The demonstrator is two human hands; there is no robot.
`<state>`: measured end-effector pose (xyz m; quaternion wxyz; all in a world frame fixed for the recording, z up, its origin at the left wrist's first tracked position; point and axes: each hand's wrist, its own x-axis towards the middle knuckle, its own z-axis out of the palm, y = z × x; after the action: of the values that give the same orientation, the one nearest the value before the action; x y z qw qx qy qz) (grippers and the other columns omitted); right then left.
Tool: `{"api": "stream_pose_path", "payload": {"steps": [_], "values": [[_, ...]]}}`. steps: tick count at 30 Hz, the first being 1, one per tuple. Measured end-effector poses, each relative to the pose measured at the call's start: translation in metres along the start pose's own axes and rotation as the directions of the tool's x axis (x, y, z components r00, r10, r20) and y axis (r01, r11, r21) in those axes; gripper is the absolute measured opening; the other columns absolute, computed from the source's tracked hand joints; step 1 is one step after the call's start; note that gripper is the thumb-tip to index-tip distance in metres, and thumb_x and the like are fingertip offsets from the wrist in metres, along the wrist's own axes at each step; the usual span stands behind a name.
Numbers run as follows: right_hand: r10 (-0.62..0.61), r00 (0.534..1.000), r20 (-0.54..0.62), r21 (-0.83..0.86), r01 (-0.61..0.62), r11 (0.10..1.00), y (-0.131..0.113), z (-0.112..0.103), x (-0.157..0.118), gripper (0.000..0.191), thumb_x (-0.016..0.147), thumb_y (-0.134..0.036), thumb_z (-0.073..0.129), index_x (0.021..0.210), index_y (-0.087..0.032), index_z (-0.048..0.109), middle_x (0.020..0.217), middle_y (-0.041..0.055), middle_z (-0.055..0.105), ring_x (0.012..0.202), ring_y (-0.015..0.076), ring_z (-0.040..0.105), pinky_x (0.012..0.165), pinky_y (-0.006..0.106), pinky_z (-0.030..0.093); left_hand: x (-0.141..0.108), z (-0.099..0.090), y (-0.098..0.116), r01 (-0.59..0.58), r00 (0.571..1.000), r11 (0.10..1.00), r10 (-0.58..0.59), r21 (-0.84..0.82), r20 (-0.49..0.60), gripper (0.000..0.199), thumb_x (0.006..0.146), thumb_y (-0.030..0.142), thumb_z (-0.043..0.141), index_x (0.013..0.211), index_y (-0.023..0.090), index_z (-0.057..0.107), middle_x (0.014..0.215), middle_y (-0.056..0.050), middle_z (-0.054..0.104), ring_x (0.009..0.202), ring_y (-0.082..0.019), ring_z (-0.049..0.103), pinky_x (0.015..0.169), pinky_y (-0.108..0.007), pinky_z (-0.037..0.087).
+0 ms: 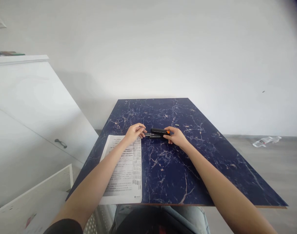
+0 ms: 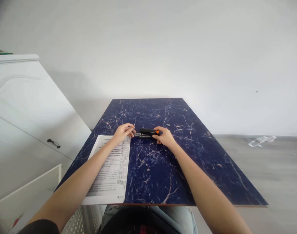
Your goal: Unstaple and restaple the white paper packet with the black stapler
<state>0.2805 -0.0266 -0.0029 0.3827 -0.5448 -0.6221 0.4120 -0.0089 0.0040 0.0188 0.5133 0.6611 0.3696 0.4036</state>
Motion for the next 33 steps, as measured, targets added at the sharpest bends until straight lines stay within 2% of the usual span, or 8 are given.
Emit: {"api": "stream_pose_path", "payload": {"steps": [4, 6, 10, 13, 18, 24, 29, 33], "values": [[-0.002, 1.0, 0.005, 0.01, 0.002, 1.0, -0.001, 0.0, -0.001, 0.034, 0.077, -0.029, 0.074, 0.108, -0.019, 0.065, 0.051, -0.0046, 0.057, 0.045, 0.0143, 0.061, 0.043, 0.022, 0.052, -0.001, 0.0, 0.001, -0.1, 0.994, 0.989, 0.104, 0.111, -0.026, 0.034, 0.092, 0.049, 0.062, 0.102, 0.017, 0.067, 0.106, -0.012, 0.074, 0.063, -0.012, 0.065, 0.047, -0.022, 0.049], [-0.002, 1.0, 0.006, 0.017, 0.002, 1.0, -0.001, 0.0, -0.001, 0.034, 0.077, -0.029, 0.073, 0.108, -0.019, 0.065, 0.052, -0.0049, 0.057, 0.044, 0.0139, 0.06, 0.043, 0.022, 0.051, -0.001, 0.0, 0.001, -0.109, 0.992, 0.988, 0.115, 0.113, -0.046, 0.033, 0.091, 0.047, 0.062, 0.103, 0.017, 0.067, 0.106, -0.012, 0.074, 0.06, -0.011, 0.063, 0.044, -0.021, 0.046], [-0.009, 1.0, 0.0, 0.018, 0.009, 1.0, -0.004, 0.001, -0.003, 0.034, 0.077, -0.029, 0.074, 0.108, -0.019, 0.064, 0.054, -0.0045, 0.058, 0.045, 0.0138, 0.06, 0.043, 0.022, 0.051, 0.0, -0.001, -0.004, -0.093, 0.994, 0.994, 0.096, 0.061, -0.045, 0.04, 0.089, 0.046, 0.065, 0.118, 0.018, 0.06, 0.106, -0.012, 0.075, 0.058, -0.012, 0.063, 0.044, -0.021, 0.046], [-0.011, 1.0, 0.003, 0.017, 0.011, 1.0, -0.006, 0.001, -0.004, 0.033, 0.077, -0.029, 0.074, 0.107, -0.019, 0.064, 0.054, -0.0043, 0.058, 0.045, 0.0137, 0.06, 0.043, 0.022, 0.05, 0.0, -0.001, -0.005, -0.085, 0.995, 0.991, 0.09, 0.106, -0.041, 0.041, 0.089, 0.048, 0.065, 0.116, 0.018, 0.062, 0.105, -0.012, 0.075, 0.062, -0.015, 0.066, 0.047, -0.023, 0.047], [-0.005, 1.0, 0.004, 0.014, 0.005, 1.0, -0.005, 0.001, -0.003, 0.034, 0.077, -0.029, 0.074, 0.108, -0.019, 0.064, 0.054, -0.0048, 0.057, 0.045, 0.0136, 0.06, 0.043, 0.022, 0.051, -0.002, -0.001, -0.002, -0.114, 0.986, 0.914, 0.153, 0.389, -0.071, 0.032, 0.083, 0.047, 0.073, 0.1, 0.021, 0.078, 0.086, -0.007, 0.073, 0.071, -0.018, 0.063, 0.065, -0.03, 0.049], [0.012, 1.0, 0.006, -0.002, -0.012, 1.0, -0.006, 0.0, -0.003, 0.035, 0.077, -0.029, 0.075, 0.108, -0.018, 0.065, 0.055, -0.004, 0.058, 0.046, 0.0139, 0.061, 0.043, 0.022, 0.052, 0.001, 0.001, -0.006, -0.145, 0.985, 0.853, 0.174, 0.501, -0.011, 0.025, 0.082, 0.043, 0.074, 0.098, 0.025, 0.08, 0.088, -0.006, 0.074, 0.083, -0.023, 0.063, 0.077, -0.033, 0.047], [0.008, 1.0, -0.002, 0.002, -0.008, 1.0, -0.009, 0.0, -0.005, 0.034, 0.076, -0.028, 0.075, 0.107, -0.019, 0.065, 0.054, -0.0047, 0.057, 0.045, 0.0137, 0.06, 0.043, 0.023, 0.051, 0.003, 0.001, -0.012, -0.137, 0.988, 0.826, 0.155, 0.546, 0.014, 0.023, 0.084, 0.041, 0.072, 0.099, 0.025, 0.079, 0.092, -0.007, 0.074, 0.084, -0.023, 0.064, 0.077, -0.033, 0.047], [0.004, 1.0, 0.008, -0.002, -0.004, 1.0, -0.006, 0.0, -0.003, 0.034, 0.077, -0.028, 0.074, 0.109, -0.019, 0.064, 0.053, -0.0052, 0.057, 0.045, 0.0145, 0.061, 0.044, 0.023, 0.052, 0.003, 0.0, -0.012, -0.12, 0.992, 0.832, 0.124, 0.542, 0.029, 0.025, 0.084, 0.043, 0.072, 0.098, 0.023, 0.079, 0.09, -0.006, 0.074, 0.074, -0.02, 0.06, 0.069, -0.031, 0.045]]}}
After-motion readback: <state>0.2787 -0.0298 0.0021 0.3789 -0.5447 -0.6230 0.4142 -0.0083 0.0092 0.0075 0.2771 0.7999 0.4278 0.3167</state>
